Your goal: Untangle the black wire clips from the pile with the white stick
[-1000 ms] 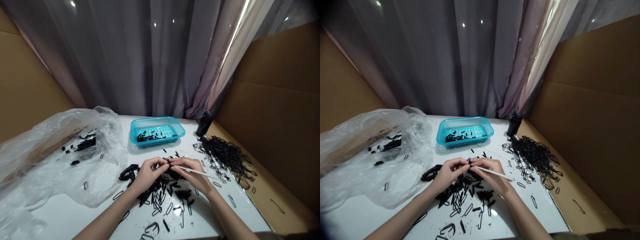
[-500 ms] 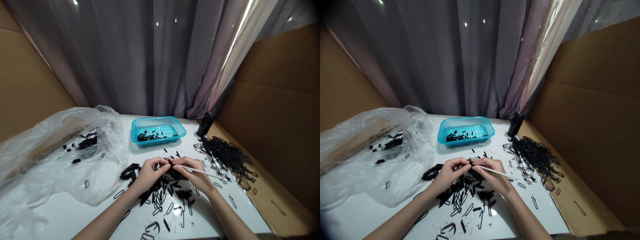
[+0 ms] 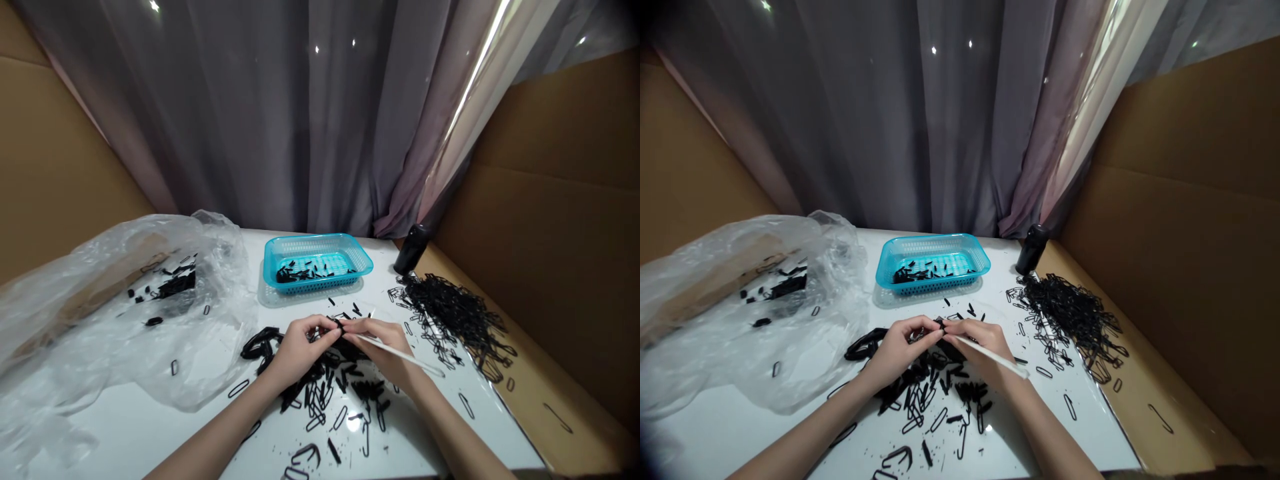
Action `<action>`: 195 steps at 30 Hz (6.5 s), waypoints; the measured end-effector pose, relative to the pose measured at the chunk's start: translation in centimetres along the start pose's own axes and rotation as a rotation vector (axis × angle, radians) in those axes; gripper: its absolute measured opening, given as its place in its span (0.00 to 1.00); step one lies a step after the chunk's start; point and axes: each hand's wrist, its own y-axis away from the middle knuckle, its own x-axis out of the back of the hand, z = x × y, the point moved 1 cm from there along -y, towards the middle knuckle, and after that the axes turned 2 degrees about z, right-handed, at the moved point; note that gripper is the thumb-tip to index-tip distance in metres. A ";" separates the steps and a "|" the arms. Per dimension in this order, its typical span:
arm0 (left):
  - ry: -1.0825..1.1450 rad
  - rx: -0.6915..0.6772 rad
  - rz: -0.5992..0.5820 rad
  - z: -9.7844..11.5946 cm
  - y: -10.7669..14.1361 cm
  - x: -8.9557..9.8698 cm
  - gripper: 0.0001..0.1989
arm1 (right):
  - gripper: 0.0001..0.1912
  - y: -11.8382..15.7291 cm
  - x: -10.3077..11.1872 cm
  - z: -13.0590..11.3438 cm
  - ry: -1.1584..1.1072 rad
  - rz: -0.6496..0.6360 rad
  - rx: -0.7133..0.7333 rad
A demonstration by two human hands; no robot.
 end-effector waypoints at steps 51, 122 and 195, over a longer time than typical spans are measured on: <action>0.225 -0.009 -0.107 -0.1 -0.2 0.2 0.07 | 0.08 -0.4 0.6 -1.2 -0.158 0.301 -0.243; 0.138 0.061 -0.180 -0.1 0.6 -0.8 0.16 | 0.13 0.2 -1.1 0.1 0.020 -0.068 -0.158; 0.321 0.065 -0.147 0.2 0.4 -0.4 0.16 | 0.21 0.2 -1.4 0.7 -0.478 -0.157 -0.462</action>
